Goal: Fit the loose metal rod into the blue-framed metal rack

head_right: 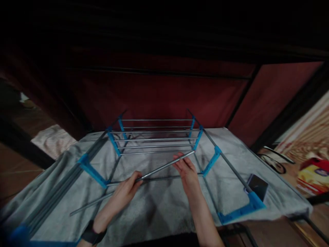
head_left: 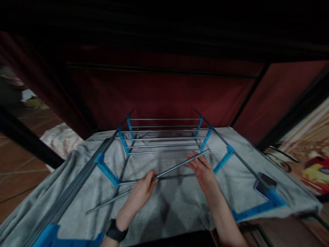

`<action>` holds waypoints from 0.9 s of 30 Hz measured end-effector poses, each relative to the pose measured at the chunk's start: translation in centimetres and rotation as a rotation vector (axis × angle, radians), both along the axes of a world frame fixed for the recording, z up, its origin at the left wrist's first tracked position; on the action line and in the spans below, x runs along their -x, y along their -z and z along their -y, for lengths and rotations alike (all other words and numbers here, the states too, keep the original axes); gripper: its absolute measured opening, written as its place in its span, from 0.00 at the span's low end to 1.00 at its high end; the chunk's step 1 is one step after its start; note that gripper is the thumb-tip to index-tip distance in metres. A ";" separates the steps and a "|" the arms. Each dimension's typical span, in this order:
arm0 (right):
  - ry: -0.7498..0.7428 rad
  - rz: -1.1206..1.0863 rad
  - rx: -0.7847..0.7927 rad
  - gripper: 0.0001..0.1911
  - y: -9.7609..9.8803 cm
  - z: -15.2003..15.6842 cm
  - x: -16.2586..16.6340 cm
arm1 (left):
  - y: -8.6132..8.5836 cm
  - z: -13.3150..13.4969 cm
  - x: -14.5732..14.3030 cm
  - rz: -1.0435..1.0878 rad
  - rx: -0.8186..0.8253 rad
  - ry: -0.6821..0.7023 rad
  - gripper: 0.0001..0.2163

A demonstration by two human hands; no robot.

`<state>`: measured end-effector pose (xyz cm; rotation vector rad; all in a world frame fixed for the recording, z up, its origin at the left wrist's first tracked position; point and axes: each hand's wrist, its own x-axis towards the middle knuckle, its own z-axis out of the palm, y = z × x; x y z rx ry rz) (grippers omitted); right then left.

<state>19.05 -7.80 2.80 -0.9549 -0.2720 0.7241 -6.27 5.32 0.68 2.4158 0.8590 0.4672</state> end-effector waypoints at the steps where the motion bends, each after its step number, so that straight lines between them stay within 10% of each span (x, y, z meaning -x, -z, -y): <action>1: 0.012 0.001 0.000 0.22 0.3 0.1 -0.2 | 0.3 -0.1 -0.2 -0.001 0.024 -0.002 0.08; 27: 0.272 -0.057 0.049 0.26 2.7 4.2 -4.7 | 6.2 -4.7 3.6 0.123 0.057 -0.098 0.13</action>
